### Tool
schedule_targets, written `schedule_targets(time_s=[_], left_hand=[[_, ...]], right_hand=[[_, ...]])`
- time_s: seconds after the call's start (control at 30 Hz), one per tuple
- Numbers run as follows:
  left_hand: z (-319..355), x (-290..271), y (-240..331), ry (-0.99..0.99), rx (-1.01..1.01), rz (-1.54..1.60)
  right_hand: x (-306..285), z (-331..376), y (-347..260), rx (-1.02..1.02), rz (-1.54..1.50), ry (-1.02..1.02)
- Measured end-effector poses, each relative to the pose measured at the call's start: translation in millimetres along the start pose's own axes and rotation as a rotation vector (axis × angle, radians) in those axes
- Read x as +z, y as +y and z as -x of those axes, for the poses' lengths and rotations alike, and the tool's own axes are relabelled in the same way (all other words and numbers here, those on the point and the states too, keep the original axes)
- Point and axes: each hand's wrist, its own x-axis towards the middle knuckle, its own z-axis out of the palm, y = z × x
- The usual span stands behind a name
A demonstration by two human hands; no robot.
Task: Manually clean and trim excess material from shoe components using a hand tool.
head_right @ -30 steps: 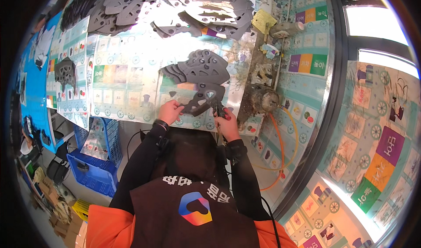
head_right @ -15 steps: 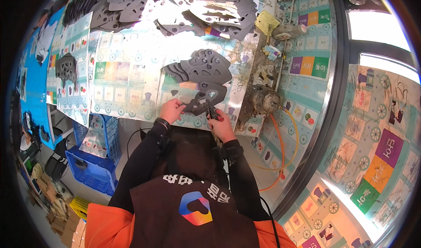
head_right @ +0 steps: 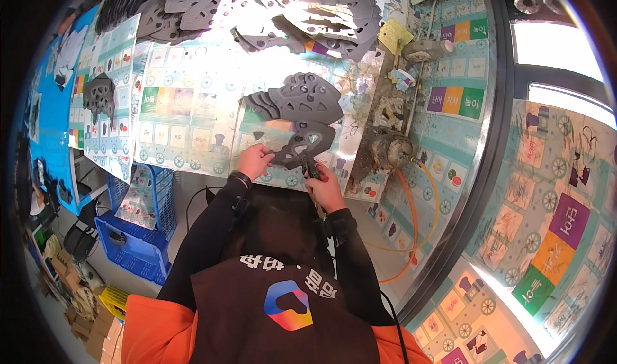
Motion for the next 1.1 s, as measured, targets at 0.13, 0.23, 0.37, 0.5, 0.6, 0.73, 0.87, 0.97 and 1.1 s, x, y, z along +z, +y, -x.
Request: schedule_targets(time_s=[0.13,0.23,0.37,0.5,0.6,0.73,0.87,0.97,1.1], left_hand=[[-1.3,-2.1,0.6,-0.009,-0.004,-0.006],[-5.9,-5.5,-0.1,-0.013,0.007,-0.032],[-3.8,-18.9,-13.3,0.035,0.005,-0.013],[-7.3,-5.4,-39.6,0.175,0.269,-0.126],[30.9,-50.3,33.0,-0.089,0.178,0.262],[47.6,-193.7,10.5,0.164,0.235,0.557],[44.9,-365.3,-16.2,0.617,0.023,0.106],[24.2,-448.3,-112.0,1.050,0.181,-1.011],[-56.7,-254.9,-5.4,0.444,0.185,-0.235]], right_hand=[[7.2,-2.9,-2.8,0.011,-0.007,-0.024],[11.4,-8.8,1.5,0.016,0.007,-0.042],[25.1,-2.7,-8.2,0.055,0.079,-0.123],[8.5,1.5,14.1,-0.058,-0.053,-0.197],[-21.7,19.8,-2.7,-0.213,-0.032,-0.071],[-34.6,45.6,-49.7,-0.219,0.007,-0.063],[-43.6,52.3,-55.9,-0.190,0.018,0.049],[-38.9,8.9,-28.9,-0.364,-0.121,-0.129],[-32.7,20.4,-28.5,-0.229,-0.010,-0.041]])
